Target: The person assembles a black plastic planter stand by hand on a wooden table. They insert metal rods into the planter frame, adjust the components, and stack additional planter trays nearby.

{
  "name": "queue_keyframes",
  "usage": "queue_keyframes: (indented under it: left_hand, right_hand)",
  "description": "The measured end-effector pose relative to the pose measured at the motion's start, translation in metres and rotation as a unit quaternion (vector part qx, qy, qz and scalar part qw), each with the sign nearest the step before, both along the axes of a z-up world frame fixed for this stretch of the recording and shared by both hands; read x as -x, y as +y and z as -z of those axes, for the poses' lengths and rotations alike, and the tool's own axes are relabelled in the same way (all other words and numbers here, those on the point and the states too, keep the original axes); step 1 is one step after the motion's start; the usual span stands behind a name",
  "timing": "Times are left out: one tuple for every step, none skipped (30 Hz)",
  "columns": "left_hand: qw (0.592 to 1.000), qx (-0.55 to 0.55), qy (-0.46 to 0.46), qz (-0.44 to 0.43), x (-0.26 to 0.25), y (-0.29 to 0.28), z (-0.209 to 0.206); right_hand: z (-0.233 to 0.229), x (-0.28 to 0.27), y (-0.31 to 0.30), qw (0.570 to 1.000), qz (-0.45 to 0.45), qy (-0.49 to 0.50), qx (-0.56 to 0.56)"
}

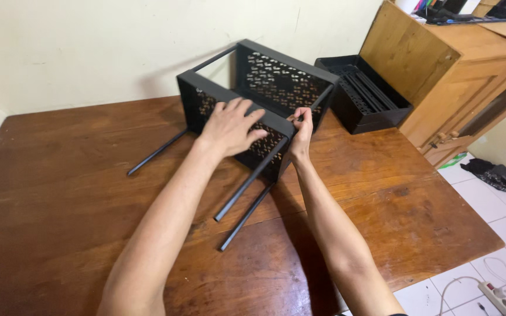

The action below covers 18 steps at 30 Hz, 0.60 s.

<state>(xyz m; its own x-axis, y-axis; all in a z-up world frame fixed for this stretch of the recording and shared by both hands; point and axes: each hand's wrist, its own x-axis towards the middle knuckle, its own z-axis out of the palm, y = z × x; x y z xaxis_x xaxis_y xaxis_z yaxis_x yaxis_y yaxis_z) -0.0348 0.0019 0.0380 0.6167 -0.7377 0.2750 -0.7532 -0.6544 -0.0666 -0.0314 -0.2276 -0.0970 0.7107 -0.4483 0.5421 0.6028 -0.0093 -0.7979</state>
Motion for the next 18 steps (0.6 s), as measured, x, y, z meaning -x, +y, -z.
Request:
queue_keyframes:
  left_hand:
    - [0.997,0.028,-0.058,0.035,-0.002,-0.007,0.009]
    - [0.989,0.057,-0.115,0.069,-0.005,-0.013,0.017]
    - [0.984,0.076,-0.137,0.084,-0.005,-0.019,0.023]
    - [0.978,0.096,-0.158,0.098,-0.005,-0.025,0.028]
    - [0.971,0.116,-0.179,0.112,-0.006,-0.029,0.031]
    - [0.987,0.089,-0.101,0.085,-0.005,-0.032,0.032]
    - [0.996,0.060,-0.022,0.057,-0.004,-0.034,0.031]
    - [0.997,0.032,0.057,0.028,-0.003,-0.034,0.030]
    - [0.998,0.039,0.032,0.024,0.000,-0.034,0.028]
    - [0.999,0.045,0.007,0.018,0.003,-0.033,0.026]
    - [0.998,0.052,-0.018,0.013,0.007,-0.032,0.024]
    - [0.999,0.047,-0.017,-0.001,0.011,-0.031,0.021]
    - [0.999,0.042,-0.017,-0.015,0.015,-0.030,0.019]
    - [0.999,0.037,-0.016,-0.028,0.017,-0.030,0.018]
    - [0.999,0.027,-0.012,-0.043,0.019,-0.031,0.016]
    - [0.998,0.018,-0.007,-0.058,0.020,-0.032,0.016]
    - [0.997,0.009,-0.002,-0.072,0.020,-0.034,0.016]
    - [0.996,0.005,0.004,-0.089,0.020,-0.036,0.017]
  right_hand:
    - [0.001,0.000,-0.001,0.999,-0.035,-0.004,-0.017]
    - [0.001,0.000,-0.001,0.997,-0.071,-0.009,-0.034]
    - [0.001,0.000,-0.002,0.993,-0.107,-0.014,-0.050]
    - [0.000,-0.001,-0.003,0.991,-0.128,-0.005,-0.047]
    - [-0.002,-0.001,-0.004,0.988,-0.150,0.004,-0.044]
    - [-0.004,-0.001,-0.005,0.984,-0.172,0.014,-0.041]
    - [-0.006,-0.002,-0.007,0.981,-0.187,0.045,-0.037]
    - [-0.009,-0.002,-0.008,0.976,-0.202,0.075,-0.034]
    - [-0.011,-0.001,-0.010,0.970,-0.217,0.106,-0.030]
    - [-0.014,-0.001,-0.012,0.973,-0.199,0.114,0.035]
    - [-0.018,0.000,-0.015,0.971,-0.181,0.122,0.099]
    - [-0.023,0.000,-0.017,0.965,-0.162,0.129,0.162]
    - [-0.027,0.000,-0.018,0.959,-0.117,0.150,0.209]
    - [-0.034,0.002,-0.021,0.949,-0.070,0.172,0.253]
    - [-0.041,0.005,-0.023,0.935,-0.023,0.193,0.296]
    - [-0.050,0.011,-0.027,0.915,0.016,0.229,0.331]
    - [-0.060,0.018,-0.030,0.891,0.054,0.265,0.365]
    - [-0.069,0.025,-0.029,0.862,0.092,0.301,0.397]
